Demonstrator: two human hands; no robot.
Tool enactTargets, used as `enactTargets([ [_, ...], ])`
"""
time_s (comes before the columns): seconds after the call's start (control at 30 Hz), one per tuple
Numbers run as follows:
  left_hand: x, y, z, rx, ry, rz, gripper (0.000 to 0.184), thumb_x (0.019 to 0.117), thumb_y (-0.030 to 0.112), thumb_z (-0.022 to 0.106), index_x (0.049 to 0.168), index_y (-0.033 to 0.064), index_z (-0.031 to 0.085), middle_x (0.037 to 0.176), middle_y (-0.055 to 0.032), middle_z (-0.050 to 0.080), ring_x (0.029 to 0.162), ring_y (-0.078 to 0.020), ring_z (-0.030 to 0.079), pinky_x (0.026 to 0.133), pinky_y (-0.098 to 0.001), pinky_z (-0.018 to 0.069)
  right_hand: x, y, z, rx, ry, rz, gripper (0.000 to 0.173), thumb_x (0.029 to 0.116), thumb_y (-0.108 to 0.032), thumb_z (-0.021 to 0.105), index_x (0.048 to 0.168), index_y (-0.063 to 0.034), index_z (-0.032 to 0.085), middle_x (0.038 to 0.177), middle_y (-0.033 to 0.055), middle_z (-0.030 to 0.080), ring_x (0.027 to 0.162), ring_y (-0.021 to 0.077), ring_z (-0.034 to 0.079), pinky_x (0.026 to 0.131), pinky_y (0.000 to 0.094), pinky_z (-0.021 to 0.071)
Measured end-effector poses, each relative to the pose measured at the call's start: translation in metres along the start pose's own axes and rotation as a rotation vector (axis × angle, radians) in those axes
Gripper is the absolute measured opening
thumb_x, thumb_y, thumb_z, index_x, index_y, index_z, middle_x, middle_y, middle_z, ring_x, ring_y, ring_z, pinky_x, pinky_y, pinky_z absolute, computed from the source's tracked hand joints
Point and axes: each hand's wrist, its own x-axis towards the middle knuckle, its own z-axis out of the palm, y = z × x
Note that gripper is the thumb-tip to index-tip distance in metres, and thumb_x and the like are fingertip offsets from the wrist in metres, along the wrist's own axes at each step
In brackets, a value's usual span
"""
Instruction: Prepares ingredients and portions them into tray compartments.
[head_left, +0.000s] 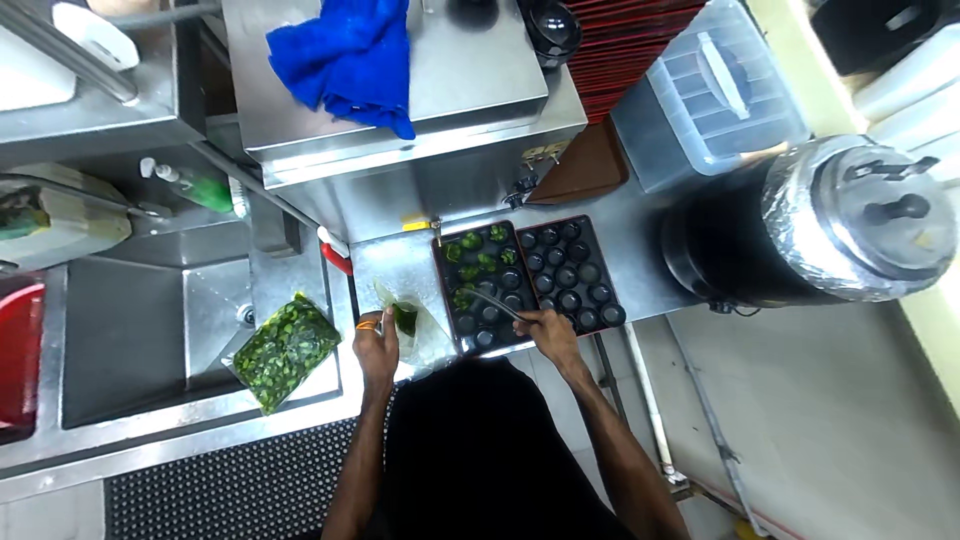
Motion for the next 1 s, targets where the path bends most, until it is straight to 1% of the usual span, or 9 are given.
enactTargets([
  [0.13,0.001,-0.002,-0.001,0.002,0.001,0.004,0.030,0.1041,0.030,0.060,0.093,0.0035,0.070,0.084,-0.0076,0.067,0.073,-0.0115,0.064,0.069,-0.0280,0.0545,-0.013,0.005,-0.011,0.026,0.084,-0.005,0.030,0.0994,-0.044,0.064,0.123,-0.0307,0.077,0.104,-0.0055,0.079,0.098,0.0179,0.074,0.090,0.0525,0.0548],
  [0.27,0.001,0.000,-0.001,0.010,-0.016,-0.021,0.031,0.1041,0.030,0.060,0.093,0.0021,0.070,0.085,-0.0093,0.068,0.073,-0.0138,0.064,0.069,-0.0309,0.0555,-0.023,0.005,-0.015,-0.127,0.129,0.036,0.037,0.0989,-0.049,0.062,0.129,-0.0308,0.074,0.113,0.0074,0.077,0.107,0.0322,0.071,0.092,0.0593,0.0535],
  [0.37,0.001,0.003,0.002,0.004,-0.037,-0.018,0.030,0.1041,0.029,0.060,0.094,0.0024,0.070,0.087,-0.0096,0.069,0.073,-0.0131,0.064,0.069,-0.0300,0.0553,-0.022,0.001,-0.015,-0.272,0.062,0.111,0.041,0.0977,-0.050,0.062,0.131,-0.0288,0.071,0.117,0.0125,0.075,0.111,0.0362,0.070,0.092,0.0599,0.0537],
  [0.5,0.002,0.002,0.001,0.008,-0.036,-0.015,0.030,0.1043,0.030,0.060,0.095,0.0030,0.070,0.087,-0.0091,0.069,0.072,-0.0128,0.064,0.068,-0.0294,0.0546,-0.029,-0.006,-0.021,-0.270,0.090,0.105,0.043,0.0992,-0.051,0.059,0.135,-0.0300,0.069,0.116,0.0106,0.075,0.109,0.0344,0.070,0.091,0.0583,0.0540],
  [0.63,0.001,0.002,0.002,0.019,-0.042,-0.017,0.031,0.1045,0.031,0.059,0.094,0.0034,0.070,0.087,-0.0085,0.069,0.073,-0.0126,0.065,0.069,-0.0299,0.0550,-0.029,-0.011,-0.016,-0.345,0.049,0.127,0.042,0.0991,-0.049,0.059,0.133,-0.0268,0.069,0.117,0.0132,0.074,0.110,0.0367,0.070,0.090,0.0594,0.0544],
  [0.7,0.002,0.003,0.001,0.033,-0.059,-0.041,0.033,0.1037,0.034,0.060,0.097,0.0042,0.071,0.087,-0.0087,0.069,0.073,-0.0138,0.065,0.069,-0.0319,0.0558,-0.031,-0.012,-0.018,-0.344,0.055,0.112,0.043,0.0988,-0.051,0.059,0.135,-0.0285,0.068,0.116,0.0131,0.074,0.109,0.0366,0.070,0.090,0.0596,0.0543],
  [0.83,0.006,0.005,-0.005,0.055,-0.200,-0.159,0.038,0.0969,0.039,0.066,0.115,0.0061,0.068,0.102,-0.0129,0.071,0.080,-0.0199,0.069,0.070,-0.0386,0.0578,-0.049,-0.013,-0.033,-0.139,0.134,-0.067,0.045,0.0990,-0.054,0.061,0.137,-0.0306,0.069,0.111,0.0081,0.077,0.103,0.0313,0.072,0.091,0.0573,0.0543],
  [0.9,0.007,0.005,-0.005,0.057,-0.217,-0.150,0.034,0.0964,0.034,0.066,0.115,0.0053,0.068,0.100,-0.0129,0.071,0.079,-0.0206,0.068,0.070,-0.0390,0.0575,-0.060,-0.021,-0.041,-0.099,0.121,-0.161,0.041,0.0995,-0.054,0.060,0.133,-0.0331,0.071,0.110,0.0047,0.078,0.102,0.0271,0.072,0.091,0.0558,0.0543],
  [1.0,0.007,0.004,-0.007,0.058,-0.181,-0.075,0.025,0.0942,0.028,0.067,0.107,0.0067,0.071,0.088,-0.0081,0.071,0.067,-0.0130,0.066,0.061,-0.0305,0.0558,-0.075,-0.042,-0.042,-0.176,0.060,-0.282,0.038,0.1011,-0.052,0.057,0.133,-0.0357,0.071,0.109,0.0047,0.078,0.102,0.0286,0.072,0.089,0.0572,0.0545],
])
